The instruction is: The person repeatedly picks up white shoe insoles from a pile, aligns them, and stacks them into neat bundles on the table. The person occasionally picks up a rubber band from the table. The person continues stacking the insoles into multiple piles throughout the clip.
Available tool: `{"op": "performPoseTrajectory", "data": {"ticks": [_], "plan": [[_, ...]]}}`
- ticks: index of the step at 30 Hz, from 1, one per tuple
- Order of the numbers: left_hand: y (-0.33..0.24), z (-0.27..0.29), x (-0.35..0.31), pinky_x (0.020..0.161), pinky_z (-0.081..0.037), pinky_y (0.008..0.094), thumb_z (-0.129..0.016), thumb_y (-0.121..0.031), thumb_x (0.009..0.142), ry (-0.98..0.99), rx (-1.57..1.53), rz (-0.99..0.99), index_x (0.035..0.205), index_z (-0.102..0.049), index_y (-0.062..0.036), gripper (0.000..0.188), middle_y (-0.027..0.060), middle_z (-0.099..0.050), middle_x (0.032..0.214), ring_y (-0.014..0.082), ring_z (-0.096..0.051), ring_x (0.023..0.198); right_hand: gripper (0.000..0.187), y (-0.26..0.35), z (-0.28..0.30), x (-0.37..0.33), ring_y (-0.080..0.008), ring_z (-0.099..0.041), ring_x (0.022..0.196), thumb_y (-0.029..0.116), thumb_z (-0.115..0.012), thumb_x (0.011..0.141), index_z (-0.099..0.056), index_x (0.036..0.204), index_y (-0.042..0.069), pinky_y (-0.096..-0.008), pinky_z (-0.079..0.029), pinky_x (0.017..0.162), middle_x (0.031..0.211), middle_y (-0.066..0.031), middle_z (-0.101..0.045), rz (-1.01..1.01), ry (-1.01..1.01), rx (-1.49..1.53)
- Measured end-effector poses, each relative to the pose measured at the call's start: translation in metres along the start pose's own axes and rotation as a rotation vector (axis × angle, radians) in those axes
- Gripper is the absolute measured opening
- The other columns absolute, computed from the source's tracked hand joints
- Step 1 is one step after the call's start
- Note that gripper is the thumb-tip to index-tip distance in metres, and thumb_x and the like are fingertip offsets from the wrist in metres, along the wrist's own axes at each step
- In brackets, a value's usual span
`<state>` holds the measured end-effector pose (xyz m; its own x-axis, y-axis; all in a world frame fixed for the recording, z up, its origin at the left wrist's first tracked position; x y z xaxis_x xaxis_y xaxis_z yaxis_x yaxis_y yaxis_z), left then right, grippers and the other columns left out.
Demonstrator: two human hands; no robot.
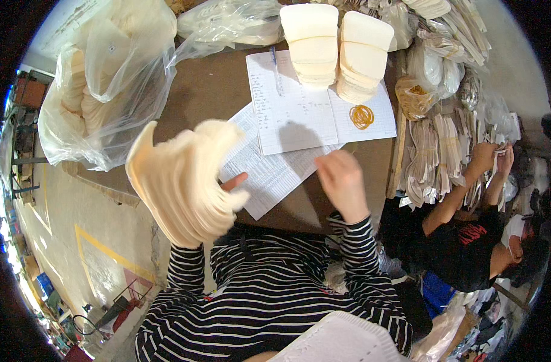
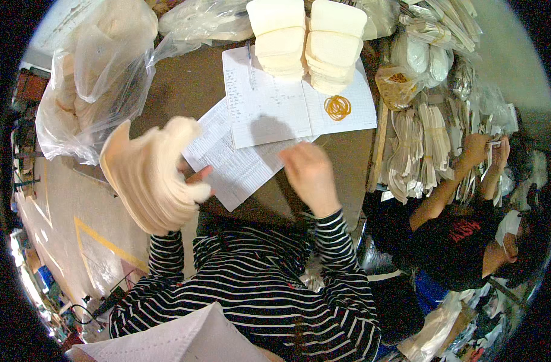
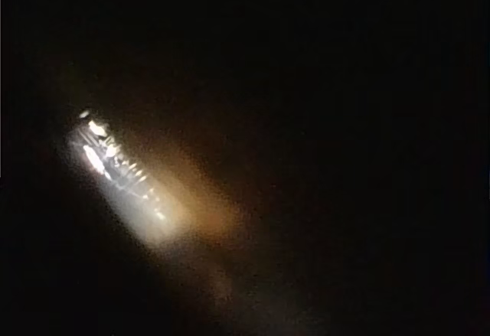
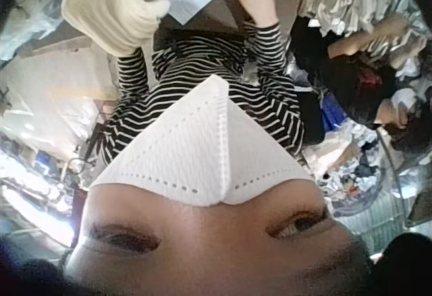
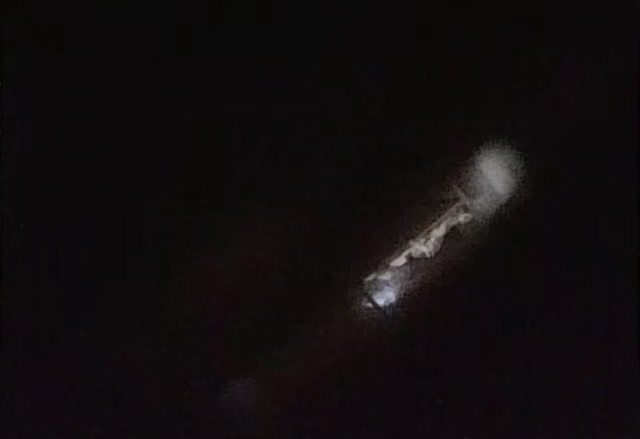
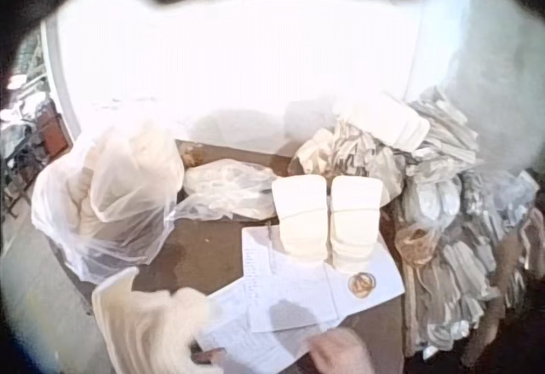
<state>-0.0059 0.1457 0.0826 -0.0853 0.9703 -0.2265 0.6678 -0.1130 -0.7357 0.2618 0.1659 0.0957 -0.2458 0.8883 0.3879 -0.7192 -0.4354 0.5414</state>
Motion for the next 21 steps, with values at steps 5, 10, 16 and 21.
{"op": "performPoseTrajectory", "data": {"ticks": [5,10,16,21], "plan": [[-0.047,0.045,0.024,0.109,-0.044,0.0447,-0.072,-0.034,0.068,0.135,0.401,0.096,0.149,-0.036,-0.0003,0.095,0.0252,-0.049,0.142,0.0378,-0.052,0.128,0.010,-0.067,0.070,-0.005,-0.0230,-0.062,0.065,0.004,-0.066,0.092,-0.069,0.099,-0.002,-0.0349,-0.049,0.062,0.086,-0.0164,-0.067,-0.308,-0.269,-0.082],[-0.106,0.026,0.087,0.111,-0.040,0.0434,-0.077,-0.025,0.063,0.353,1.447,-0.364,0.148,-0.036,0.0041,0.099,0.0235,-0.053,0.140,0.0414,-0.053,0.128,0.038,-0.086,0.073,-0.016,-0.0098,-0.060,0.057,0.007,-0.059,0.100,-0.056,0.137,0.001,-0.0215,-0.049,0.052,0.120,-0.0136,-0.069,-0.635,-0.339,0.367],[-0.103,0.053,0.139,0.115,-0.019,0.0677,-0.082,-0.049,0.066,0.195,2.097,-0.343,0.159,-0.023,-0.0157,0.115,0.0204,-0.022,0.162,0.0432,-0.020,0.149,0.082,-0.059,0.044,-0.022,-0.0151,-0.067,0.074,0.002,-0.060,0.095,-0.010,0.160,0.012,-0.0212,-0.054,0.051,0.162,-0.0145,-0.025,-0.704,-0.134,0.511],[-0.096,0.057,0.115,0.112,-0.012,0.0737,-0.082,-0.055,0.068,0.138,1.999,-0.578,0.158,-0.029,-0.0204,0.111,0.0146,-0.016,0.166,0.0412,-0.013,0.152,0.081,-0.049,0.038,-0.025,-0.0152,-0.065,0.086,-0.004,-0.062,0.091,-0.020,0.158,0.012,-0.0215,-0.054,0.052,0.160,-0.0136,-0.029,-0.541,-0.191,0.553]]}}
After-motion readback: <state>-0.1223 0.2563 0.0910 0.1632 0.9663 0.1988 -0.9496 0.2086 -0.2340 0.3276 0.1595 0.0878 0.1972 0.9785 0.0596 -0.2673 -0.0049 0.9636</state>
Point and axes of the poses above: each hand's wrist, its own x-axis towards the middle knuckle, its own z-axis out of the back of the hand, y = z × x, the point moved 8 cm from there along x, towards the middle knuckle
